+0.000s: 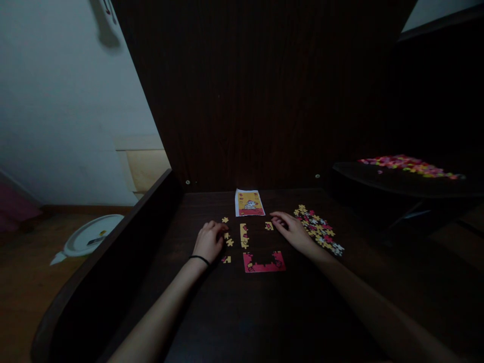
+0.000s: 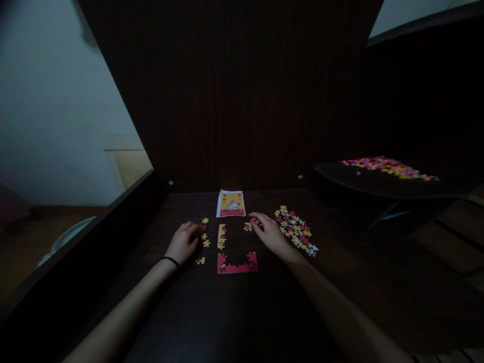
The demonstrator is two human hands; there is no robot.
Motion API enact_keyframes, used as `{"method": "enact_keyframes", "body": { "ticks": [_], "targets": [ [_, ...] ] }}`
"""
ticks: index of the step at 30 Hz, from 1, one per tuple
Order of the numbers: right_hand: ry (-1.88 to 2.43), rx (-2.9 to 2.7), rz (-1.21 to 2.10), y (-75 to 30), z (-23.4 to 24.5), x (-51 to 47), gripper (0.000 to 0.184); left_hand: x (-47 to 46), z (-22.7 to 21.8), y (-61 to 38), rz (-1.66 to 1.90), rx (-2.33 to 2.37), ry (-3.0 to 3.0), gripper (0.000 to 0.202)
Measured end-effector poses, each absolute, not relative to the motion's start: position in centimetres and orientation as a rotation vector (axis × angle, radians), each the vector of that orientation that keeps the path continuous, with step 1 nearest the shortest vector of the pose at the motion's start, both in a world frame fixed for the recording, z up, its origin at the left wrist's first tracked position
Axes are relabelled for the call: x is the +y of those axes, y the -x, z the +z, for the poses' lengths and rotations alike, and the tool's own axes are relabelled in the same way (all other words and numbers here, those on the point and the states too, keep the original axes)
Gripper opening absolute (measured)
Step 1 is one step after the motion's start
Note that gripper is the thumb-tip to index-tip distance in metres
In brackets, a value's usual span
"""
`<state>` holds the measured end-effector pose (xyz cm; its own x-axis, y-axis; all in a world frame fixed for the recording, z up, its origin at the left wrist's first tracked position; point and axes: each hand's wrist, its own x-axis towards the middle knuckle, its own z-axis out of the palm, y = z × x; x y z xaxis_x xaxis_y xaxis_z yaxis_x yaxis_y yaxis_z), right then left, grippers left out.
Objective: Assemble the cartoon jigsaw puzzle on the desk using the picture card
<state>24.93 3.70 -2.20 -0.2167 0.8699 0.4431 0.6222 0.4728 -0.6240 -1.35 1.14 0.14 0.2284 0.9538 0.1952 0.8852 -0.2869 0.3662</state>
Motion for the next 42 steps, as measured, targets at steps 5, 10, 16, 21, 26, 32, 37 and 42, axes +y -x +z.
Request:
{"method": "enact_keyframes", "body": {
  "ticks": [5, 10, 16, 21, 26, 32, 37, 42],
  "targets": [
    [1.238, -1.939, 0.411, -24.9, -2.3, 3.7, 0.022, 1.3, 0.2, 1.8, 0.508, 1.797, -2.279, 0.024],
    [1.244, -1.936, 0.424, -24.9, -2.4, 3.8, 0.023, 1.7, -0.1, 2.2, 0.486, 1.698, -2.262, 0.016],
    [1.263, -1.924, 0.427, -24.9, -2.3, 3.7, 0.023, 2.2, -0.4, 2.3, 0.512, 1.683, -2.115, 0.011],
    [1.262, -1.930, 0.435, -24.9, -2.4, 3.7, 0.023, 2.2, -0.7, 2.4, 0.555, 1.667, -2.038, 0.013],
    [1.255, -1.930, 0.433, -24.9, -2.4, 3.6, 0.023, 2.0, -0.4, 2.2, 0.609, 1.614, -1.999, 0.011],
    [1.257, -1.934, 0.444, -24.9, -2.3, 3.6, 0.023, 1.8, -0.1, 2.0, 0.744, 1.522, -1.927, 0.007],
    [1.247, -1.921, 0.422, -24.8, -2.2, 3.5, 0.023, 1.7, 0.6, 1.6, 1.034, 1.360, -1.733, 0.010],
    [1.165, -1.950, 0.344, -23.6, -1.1, 2.0, 0.022, 1.0, 1.2, 0.8, 1.077, 1.140, -1.613, 0.014]
  ]
}}
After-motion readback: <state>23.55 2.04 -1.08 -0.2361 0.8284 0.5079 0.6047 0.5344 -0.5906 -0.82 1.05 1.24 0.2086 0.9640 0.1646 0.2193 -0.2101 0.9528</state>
